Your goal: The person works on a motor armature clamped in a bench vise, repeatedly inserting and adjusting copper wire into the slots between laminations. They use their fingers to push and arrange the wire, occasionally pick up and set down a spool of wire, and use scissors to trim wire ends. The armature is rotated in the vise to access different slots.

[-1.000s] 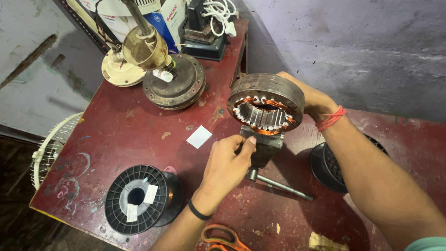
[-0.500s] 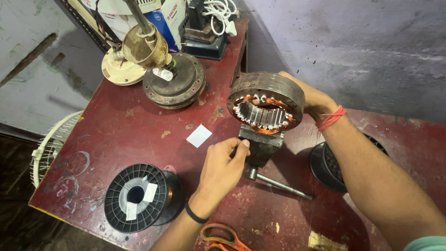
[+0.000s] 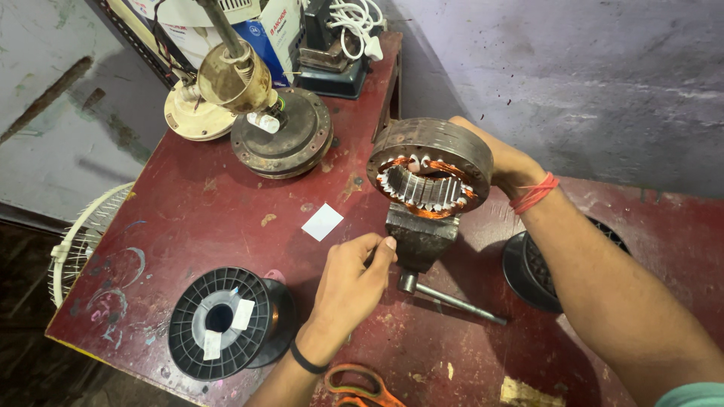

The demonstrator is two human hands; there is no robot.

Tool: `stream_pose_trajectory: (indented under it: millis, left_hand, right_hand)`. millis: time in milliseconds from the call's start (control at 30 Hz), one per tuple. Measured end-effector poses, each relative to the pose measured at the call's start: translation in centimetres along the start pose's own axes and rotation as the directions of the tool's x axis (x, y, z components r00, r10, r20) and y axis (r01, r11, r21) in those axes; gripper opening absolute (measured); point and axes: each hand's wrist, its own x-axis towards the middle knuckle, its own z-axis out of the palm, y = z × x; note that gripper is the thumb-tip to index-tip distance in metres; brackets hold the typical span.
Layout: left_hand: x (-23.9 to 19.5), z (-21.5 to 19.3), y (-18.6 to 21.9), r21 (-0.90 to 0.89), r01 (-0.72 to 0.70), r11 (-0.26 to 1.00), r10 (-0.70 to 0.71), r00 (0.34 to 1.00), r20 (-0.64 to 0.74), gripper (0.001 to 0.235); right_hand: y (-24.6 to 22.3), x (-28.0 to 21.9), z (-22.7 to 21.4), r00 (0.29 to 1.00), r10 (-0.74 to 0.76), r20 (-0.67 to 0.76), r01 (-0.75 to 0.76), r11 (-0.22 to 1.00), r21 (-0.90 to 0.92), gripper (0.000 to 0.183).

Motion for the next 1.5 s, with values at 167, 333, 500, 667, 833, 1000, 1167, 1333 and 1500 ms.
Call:
stream_pose_trajectory:
  millis: [167, 333, 500, 667, 833, 1000, 1167, 1333, 1500]
  left_hand:
    - [-0.1, 0.0, 0.0, 0.052, -0.102, 0.993, 0.106, 0.990, -0.097, 0.031]
    - [0.7, 0.3, 0.6, 0.021, -0.118, 0.993, 0.120, 0.975, -0.187, 0.032]
    - [1.7, 0.9, 1.5, -0.016, -0.132, 0.991, 0.123, 0.957, -0.263, 0.035]
    - [2.7, 1.4, 2.2, -0.066, -0.145, 0.987, 0.118, 0.945, -0.305, 0.036]
    - [3.1, 1.7, 2.0, 0.000, -0.137, 0.991, 0.130, 0.937, -0.325, 0.037]
    - [3.3, 1.8, 1.7, 0.007, -0.184, 0.983, 0.177, 0.934, -0.309, 0.035]
    - [3.2, 1.6, 1.5, 0.045, -0.231, 0.972, 0.234, 0.924, -0.303, 0.035]
    - [3.1, 1.7, 1.8, 0.033, -0.239, 0.970, 0.238, 0.923, -0.302, 0.033]
    - [2.9, 1.6, 2.5, 0.075, -0.232, 0.970, 0.244, 0.922, -0.301, 0.037]
  right_hand:
    - [0.0, 0.0, 0.1, 0.999, 0.036, -0.016, -0.035, 0.999, 0.031, 0.035]
    - [-0.6, 0.0, 0.6, 0.996, 0.067, -0.049, -0.061, 0.991, 0.115, 0.033]
    - [-1.1, 0.2, 0.8, 0.999, 0.018, -0.027, -0.018, 1.000, 0.014, 0.032]
    - [-0.6, 0.3, 0.7, 0.997, 0.052, -0.060, -0.055, 0.998, -0.043, 0.028]
    - [-0.1, 0.1, 0.6, 0.999, 0.002, -0.044, -0.002, 1.000, -0.010, 0.029]
    - [-0.6, 0.2, 0.7, 0.999, -0.033, -0.032, 0.034, 0.998, 0.056, 0.030]
    - [-2.1, 0.6, 1.7, 0.986, 0.114, -0.121, -0.127, 0.986, -0.111, 0.031]
    - [-2.3, 0.7, 1.9, 0.986, 0.102, -0.133, -0.116, 0.988, -0.103, 0.035]
    - [-0.6, 0.0, 1.1, 0.997, -0.001, -0.074, 0.015, 0.982, 0.191, 0.032]
